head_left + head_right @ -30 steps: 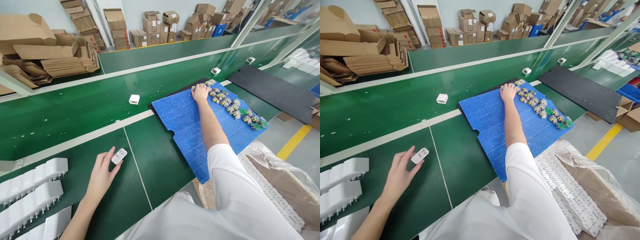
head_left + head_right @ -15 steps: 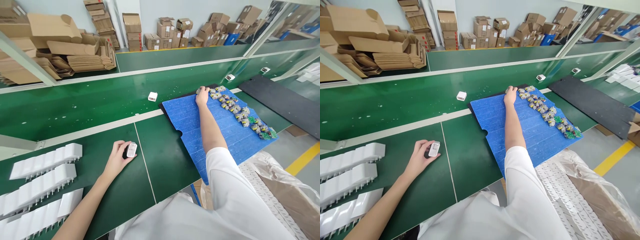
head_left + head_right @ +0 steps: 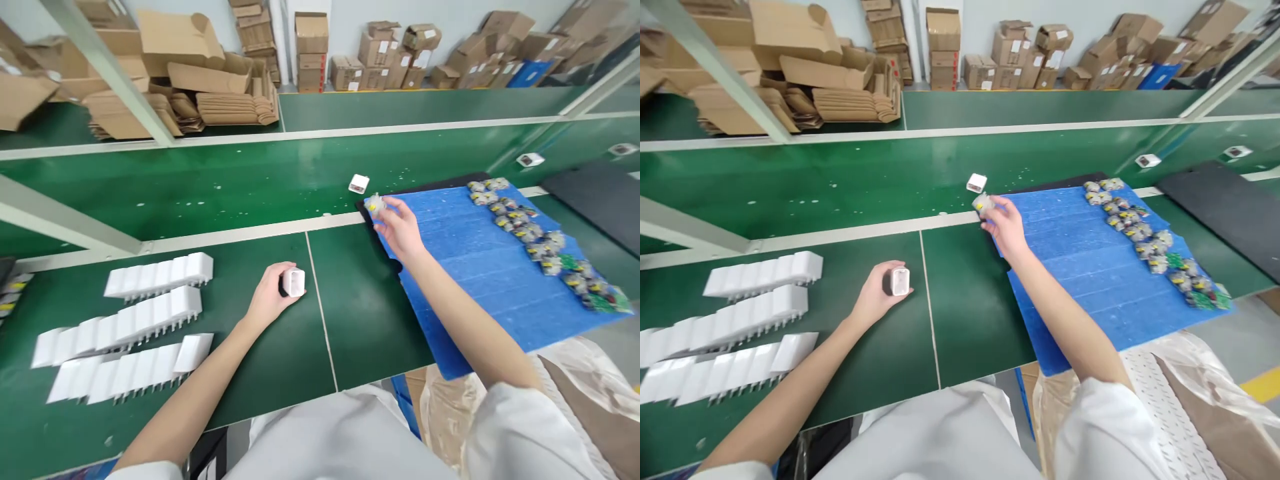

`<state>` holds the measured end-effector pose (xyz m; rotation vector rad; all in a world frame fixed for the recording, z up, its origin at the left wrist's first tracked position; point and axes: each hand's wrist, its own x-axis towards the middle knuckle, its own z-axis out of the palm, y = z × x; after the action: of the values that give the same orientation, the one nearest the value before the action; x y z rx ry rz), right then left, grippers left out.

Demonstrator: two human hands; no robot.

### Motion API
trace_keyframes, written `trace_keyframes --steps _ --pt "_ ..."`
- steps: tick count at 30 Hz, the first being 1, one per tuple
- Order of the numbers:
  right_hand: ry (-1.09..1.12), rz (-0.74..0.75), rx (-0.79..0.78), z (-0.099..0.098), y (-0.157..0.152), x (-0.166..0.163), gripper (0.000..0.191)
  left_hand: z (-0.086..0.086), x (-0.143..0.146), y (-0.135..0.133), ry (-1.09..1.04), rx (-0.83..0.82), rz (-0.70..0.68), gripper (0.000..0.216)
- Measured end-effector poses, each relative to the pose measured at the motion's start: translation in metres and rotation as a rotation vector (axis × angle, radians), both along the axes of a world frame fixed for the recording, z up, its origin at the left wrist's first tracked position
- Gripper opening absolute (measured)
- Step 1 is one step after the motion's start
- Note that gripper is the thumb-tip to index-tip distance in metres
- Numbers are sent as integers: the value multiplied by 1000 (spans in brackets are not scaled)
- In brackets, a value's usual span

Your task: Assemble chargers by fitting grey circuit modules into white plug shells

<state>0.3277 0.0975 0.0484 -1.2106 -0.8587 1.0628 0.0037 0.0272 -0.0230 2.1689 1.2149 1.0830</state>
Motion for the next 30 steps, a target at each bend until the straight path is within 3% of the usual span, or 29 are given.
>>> trace_keyframes --steps 2,5,10,13,18,22,30 --pt "133 159 -37 5 -40 -42 46 -1 0 0 7 23 15 51" --pt "277 275 -135 10 -85 -88 50 -2 1 2 -21 64 29 53" --pt "447 321 -191 1 -102 -125 40 -3 1 3 -45 96 16 56" --pt "457 337 -201 -9 -99 -134 42 -3 0 2 -26 96 24 57" --pt "228 342 -107 -19 -107 -136 42 -3 0 -1 48 60 54 55" --pt "82 304 -56 -22 -114 -136 40 -3 0 -3 112 57 45 56" --pt "-19 288 -102 -23 -115 -137 37 -2 2 -3 107 157 1 50"
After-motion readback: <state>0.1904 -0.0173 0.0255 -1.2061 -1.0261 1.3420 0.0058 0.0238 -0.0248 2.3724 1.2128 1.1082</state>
